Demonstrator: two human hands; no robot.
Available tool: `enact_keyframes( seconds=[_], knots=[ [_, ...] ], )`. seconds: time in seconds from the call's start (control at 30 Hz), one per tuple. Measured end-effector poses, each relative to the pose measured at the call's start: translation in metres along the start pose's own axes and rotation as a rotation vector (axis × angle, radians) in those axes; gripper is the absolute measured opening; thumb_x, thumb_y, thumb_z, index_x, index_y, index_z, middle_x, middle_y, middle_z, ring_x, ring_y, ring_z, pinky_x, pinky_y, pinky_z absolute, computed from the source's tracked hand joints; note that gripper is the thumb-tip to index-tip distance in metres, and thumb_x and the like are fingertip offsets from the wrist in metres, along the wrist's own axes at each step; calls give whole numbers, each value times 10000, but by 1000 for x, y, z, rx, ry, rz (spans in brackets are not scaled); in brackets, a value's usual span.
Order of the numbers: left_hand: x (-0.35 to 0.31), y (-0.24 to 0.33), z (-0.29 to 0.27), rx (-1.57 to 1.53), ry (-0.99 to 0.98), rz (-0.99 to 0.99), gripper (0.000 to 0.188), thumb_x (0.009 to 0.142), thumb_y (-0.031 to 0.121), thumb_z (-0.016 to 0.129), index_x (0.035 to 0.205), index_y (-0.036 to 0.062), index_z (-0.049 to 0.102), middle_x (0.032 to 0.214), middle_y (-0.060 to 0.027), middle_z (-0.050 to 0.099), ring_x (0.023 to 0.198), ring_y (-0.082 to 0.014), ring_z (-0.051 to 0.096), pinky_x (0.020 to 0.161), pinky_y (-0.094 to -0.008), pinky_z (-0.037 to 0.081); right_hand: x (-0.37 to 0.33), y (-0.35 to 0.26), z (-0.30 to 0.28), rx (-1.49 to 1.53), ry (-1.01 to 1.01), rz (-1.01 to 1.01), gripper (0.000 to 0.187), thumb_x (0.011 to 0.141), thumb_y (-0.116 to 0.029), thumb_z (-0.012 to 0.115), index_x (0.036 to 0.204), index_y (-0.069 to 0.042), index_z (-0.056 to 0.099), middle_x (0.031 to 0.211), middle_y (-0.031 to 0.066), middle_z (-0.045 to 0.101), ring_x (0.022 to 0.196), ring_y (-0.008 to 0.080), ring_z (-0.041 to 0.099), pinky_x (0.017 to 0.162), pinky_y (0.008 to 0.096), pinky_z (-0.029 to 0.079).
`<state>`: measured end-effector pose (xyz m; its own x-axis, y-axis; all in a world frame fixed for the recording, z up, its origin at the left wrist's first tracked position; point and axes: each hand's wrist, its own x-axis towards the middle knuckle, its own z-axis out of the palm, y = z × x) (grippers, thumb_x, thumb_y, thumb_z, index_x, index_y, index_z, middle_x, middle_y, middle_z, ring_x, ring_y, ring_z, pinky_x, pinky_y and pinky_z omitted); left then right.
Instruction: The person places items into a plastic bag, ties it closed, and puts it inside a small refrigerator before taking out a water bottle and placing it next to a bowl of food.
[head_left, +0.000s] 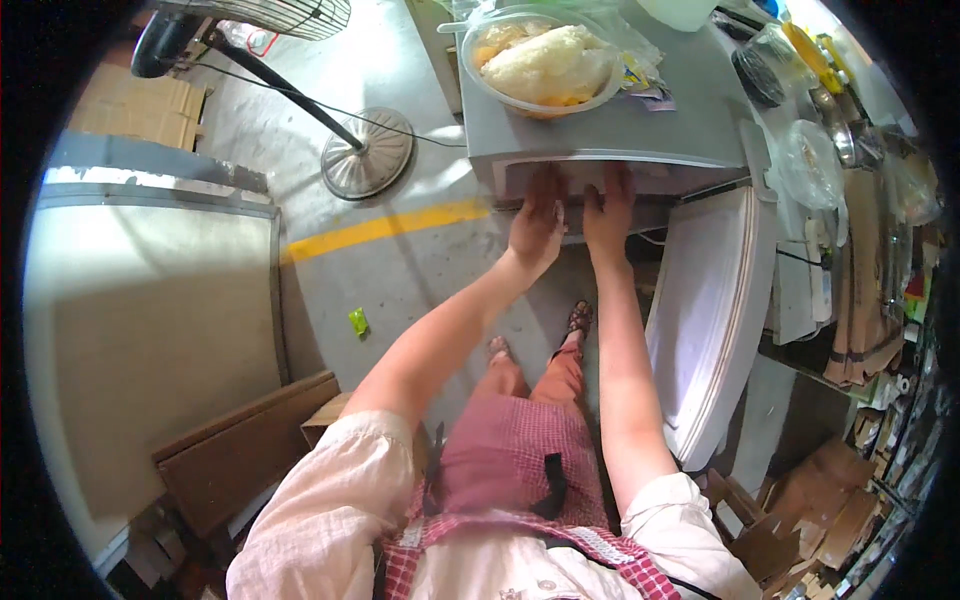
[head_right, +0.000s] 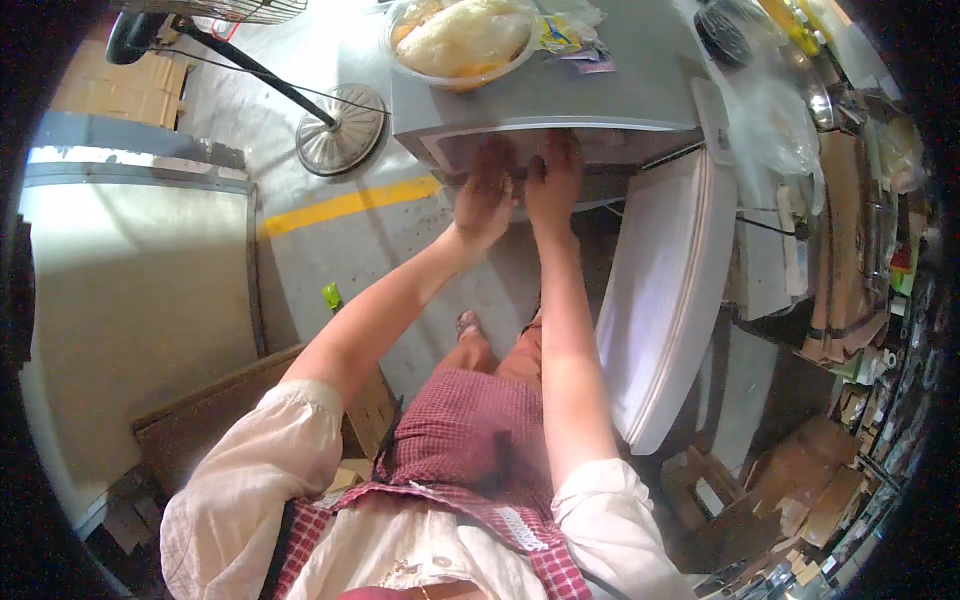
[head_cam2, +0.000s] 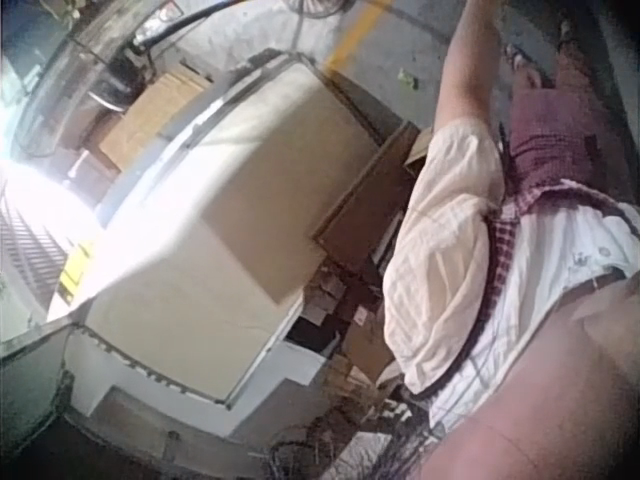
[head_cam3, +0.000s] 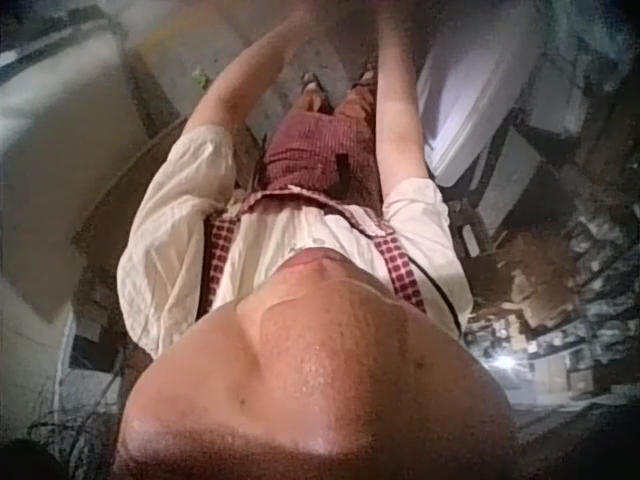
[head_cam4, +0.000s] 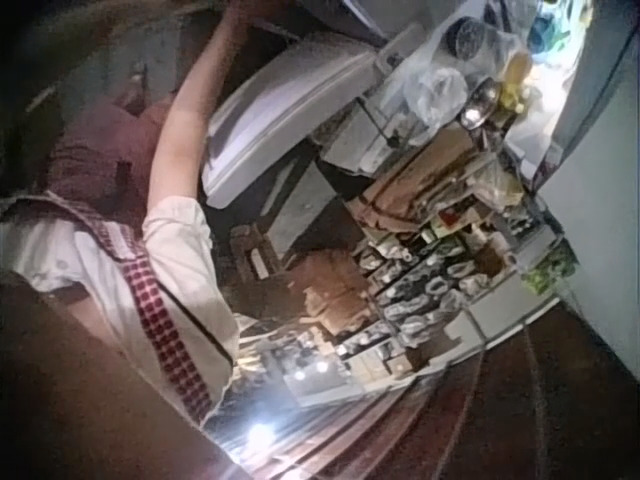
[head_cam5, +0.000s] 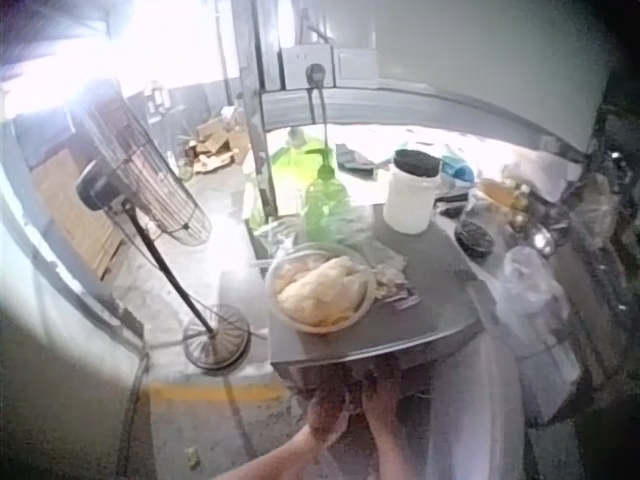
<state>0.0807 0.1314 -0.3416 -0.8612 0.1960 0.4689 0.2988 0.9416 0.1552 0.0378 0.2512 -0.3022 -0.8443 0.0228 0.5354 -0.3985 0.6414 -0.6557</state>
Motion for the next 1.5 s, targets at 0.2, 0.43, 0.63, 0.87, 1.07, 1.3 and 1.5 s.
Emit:
enact_keyframes(
  seconds=[0.2, 0.43, 0.63, 0.87, 1.07, 1.3, 1.5],
  knots=[
    [-68, -41, 14, 69, -211, -158, 462, 893, 194, 496, 1330, 49, 530, 1345, -177, 542, 1354, -344, 417, 1198, -483, 179, 2, -11, 29, 52, -35, -3, 536, 783, -22, 623, 1316, -50, 568, 1306, 221, 554, 1117, 365, 561, 945, 425, 470],
    [-268, -197, -151, 621, -1577, -311, 335, 905, 332, 564, 1165, 178, 708, 1274, -78, 650, 1232, -263, 569, 1086, -616, 257, 14, 4, -1, 75, -86, 156, 489, 778, 16, 611, 1261, -61, 616, 1116, 140, 636, 910, 240, 636, 788, 340, 516],
    [-239, -229, -207, 140, -570, -645, 93, 775, 213, 651, 822, 136, 670, 831, -109, 703, 1069, -340, 624, 956, -523, 401, 14, -60, -73, 212, 9, 359, 367, 834, -23, 605, 1201, -35, 617, 1127, 144, 636, 878, 242, 668, 802, 351, 526],
    [-237, -125, -234, 353, -667, -324, 438, 674, 139, 662, 1109, 187, 693, 1225, -177, 612, 1387, -484, 293, 1034, -751, 206, -27, -170, -248, -300, -86, -56, 610, 801, -13, 659, 1378, -30, 462, 1473, 229, 352, 1333, 393, 424, 1076, 468, 387],
    [-295, -130, -215, -251, -854, -778, 594, 744, 41, 588, 1309, 222, 621, 1339, -198, 529, 1184, -355, 562, 992, -380, 489, -108, -78, -341, -520, -390, 608, 534, 1010, -418, 473, 859, 51, 678, 842, 257, 631, 904, 449, 580, 820, 521, 440],
    [-280, -92, -234, -50, -1039, -732, 480, 752, 67, 546, 1190, 185, 704, 1406, -257, 480, 1235, -419, 509, 1080, -435, 404, -74, -138, -235, -254, -625, 342, 632, 1016, -486, 400, 783, 11, 714, 784, 221, 673, 763, 400, 634, 761, 475, 498],
    [-257, -113, -212, -459, -429, -709, 365, 775, 83, 665, 1134, 136, 708, 1049, -171, 637, 1013, -328, 616, 922, -394, 497, -8, -110, -116, 114, -772, 621, 821, 905, -751, 361, 825, -20, 725, 738, 166, 691, 744, 319, 692, 755, 405, 524]
  ],
)
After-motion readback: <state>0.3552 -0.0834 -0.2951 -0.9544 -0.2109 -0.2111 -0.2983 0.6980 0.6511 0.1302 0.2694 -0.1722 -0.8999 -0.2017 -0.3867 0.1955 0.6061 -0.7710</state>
